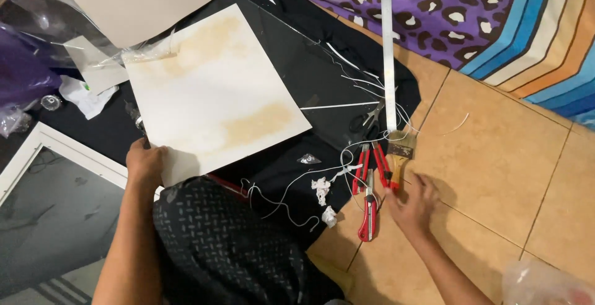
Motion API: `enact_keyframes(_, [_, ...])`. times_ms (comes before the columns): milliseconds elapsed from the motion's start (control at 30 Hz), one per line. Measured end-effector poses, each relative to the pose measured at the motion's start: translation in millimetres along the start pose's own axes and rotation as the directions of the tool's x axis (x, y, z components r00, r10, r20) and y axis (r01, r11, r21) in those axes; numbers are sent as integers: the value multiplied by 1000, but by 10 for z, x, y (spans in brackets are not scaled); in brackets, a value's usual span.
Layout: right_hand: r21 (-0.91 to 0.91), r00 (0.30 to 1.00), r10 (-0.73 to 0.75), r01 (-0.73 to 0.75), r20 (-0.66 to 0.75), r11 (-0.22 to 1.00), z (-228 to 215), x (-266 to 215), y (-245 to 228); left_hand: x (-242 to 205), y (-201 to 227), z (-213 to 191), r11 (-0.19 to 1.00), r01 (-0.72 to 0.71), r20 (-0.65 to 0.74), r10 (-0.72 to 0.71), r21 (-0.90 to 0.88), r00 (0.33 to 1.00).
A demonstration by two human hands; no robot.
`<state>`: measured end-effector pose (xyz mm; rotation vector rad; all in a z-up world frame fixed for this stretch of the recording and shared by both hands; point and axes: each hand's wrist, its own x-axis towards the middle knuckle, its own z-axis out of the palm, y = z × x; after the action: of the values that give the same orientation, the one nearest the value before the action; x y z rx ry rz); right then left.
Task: Trimming the edges of a canvas or paper using a metal ruler and a utility knife on a work surface.
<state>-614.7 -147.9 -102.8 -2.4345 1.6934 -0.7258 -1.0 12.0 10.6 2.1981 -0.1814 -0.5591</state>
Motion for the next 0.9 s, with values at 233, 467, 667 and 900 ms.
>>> enact_keyframes(233, [-250, 997, 73, -63, 29, 966, -239, -332, 253, -357, 105, 527, 751, -352, 117, 348, 558, 930])
enact_keyframes(467, [-292, 991, 121, -102, 49, 951, -206, -282, 296, -1233, -77, 1098, 658, -684, 566, 448, 315, 692])
enact_keyframes(667, [-141, 755, 456, -446, 472, 884, -687, 52, -133, -1399, 58, 1454, 406, -834, 823, 269, 375, 501])
enact_keyframes(900, [-160, 946, 279, -253, 167, 954, -452, -143, 46, -1710, 277, 2084, 63, -957, 959, -59, 282, 279])
